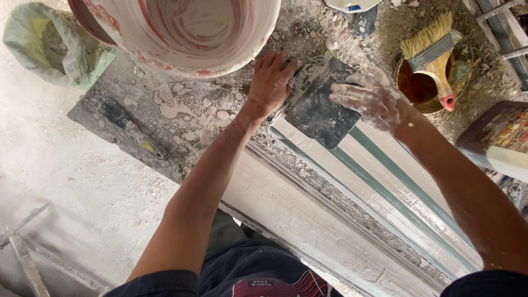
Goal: The person rubs a flat dark stone slab back and forth along grooved molding strips on a workbench, sanding their surfaces. They then carry the slab to a bucket, scrub and rinse it in the water, scrape its surface with a knife, and hold two slabs before setting them on the bench.
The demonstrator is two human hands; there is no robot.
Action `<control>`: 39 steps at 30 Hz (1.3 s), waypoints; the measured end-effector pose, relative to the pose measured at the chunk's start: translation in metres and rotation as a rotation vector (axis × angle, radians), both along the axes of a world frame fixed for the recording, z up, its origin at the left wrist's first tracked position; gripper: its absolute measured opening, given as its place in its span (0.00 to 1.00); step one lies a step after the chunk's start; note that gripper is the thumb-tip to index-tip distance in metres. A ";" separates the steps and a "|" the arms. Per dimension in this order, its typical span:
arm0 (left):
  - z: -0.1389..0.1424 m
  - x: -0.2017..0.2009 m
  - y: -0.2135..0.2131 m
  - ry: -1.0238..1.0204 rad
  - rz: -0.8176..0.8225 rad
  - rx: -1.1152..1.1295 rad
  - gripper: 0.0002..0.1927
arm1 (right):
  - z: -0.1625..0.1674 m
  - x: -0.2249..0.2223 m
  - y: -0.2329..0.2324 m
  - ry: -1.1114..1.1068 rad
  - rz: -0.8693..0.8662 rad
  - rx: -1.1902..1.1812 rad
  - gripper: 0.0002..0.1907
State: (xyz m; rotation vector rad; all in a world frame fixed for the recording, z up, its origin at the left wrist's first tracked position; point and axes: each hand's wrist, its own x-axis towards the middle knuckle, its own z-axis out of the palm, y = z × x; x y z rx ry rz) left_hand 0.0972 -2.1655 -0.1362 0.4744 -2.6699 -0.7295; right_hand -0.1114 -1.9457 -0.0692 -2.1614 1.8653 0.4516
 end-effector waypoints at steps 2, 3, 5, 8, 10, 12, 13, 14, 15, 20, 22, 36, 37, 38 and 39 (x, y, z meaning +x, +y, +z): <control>-0.003 0.000 0.000 -0.023 -0.006 0.008 0.24 | 0.003 -0.003 0.009 -0.054 -0.091 0.065 0.21; -0.005 0.000 0.000 -0.026 -0.011 0.006 0.25 | 0.007 -0.003 0.015 -0.095 -0.179 0.124 0.20; -0.009 -0.003 0.000 0.012 -0.015 0.011 0.22 | 0.014 -0.002 0.023 -0.207 -0.361 0.328 0.21; -0.015 -0.005 0.001 0.056 -0.012 -0.027 0.24 | 0.022 0.020 0.034 -0.597 -0.784 0.466 0.23; -0.019 -0.005 0.001 0.116 0.011 -0.027 0.25 | 0.022 0.046 0.042 -1.266 -1.331 0.348 0.25; -0.021 -0.002 0.001 0.205 0.052 0.017 0.23 | 0.020 0.072 0.052 -1.777 -1.634 0.244 0.27; -0.022 0.001 0.001 0.243 0.064 0.080 0.24 | 0.017 0.083 0.057 -1.995 -1.747 0.196 0.28; -0.023 0.006 0.001 0.278 0.078 0.143 0.24 | 0.013 0.092 0.061 -2.113 -1.808 0.162 0.30; -0.023 0.012 0.000 0.314 0.093 0.206 0.25 | 0.009 0.100 0.063 -2.171 -1.834 0.138 0.31; -0.023 0.065 0.006 0.328 0.184 0.443 0.23 | -0.016 0.121 0.052 -2.362 -1.640 0.036 0.36; -0.024 0.089 0.014 0.339 0.211 0.399 0.24 | -0.022 0.126 0.042 -2.370 -1.403 -0.005 0.37; -0.026 0.123 0.044 -0.078 0.041 0.163 0.29 | -0.022 0.118 0.030 -2.334 -1.646 0.119 0.31; -0.026 0.123 0.044 -0.087 0.039 0.163 0.30 | -0.019 0.118 0.031 -2.382 -1.681 0.104 0.31; -0.025 0.124 0.044 -0.098 0.037 0.162 0.30 | -0.014 0.119 0.032 -2.331 -1.806 0.052 0.29; -0.024 0.124 0.044 -0.110 0.036 0.161 0.31 | -0.008 0.120 0.033 -2.273 -1.929 0.002 0.27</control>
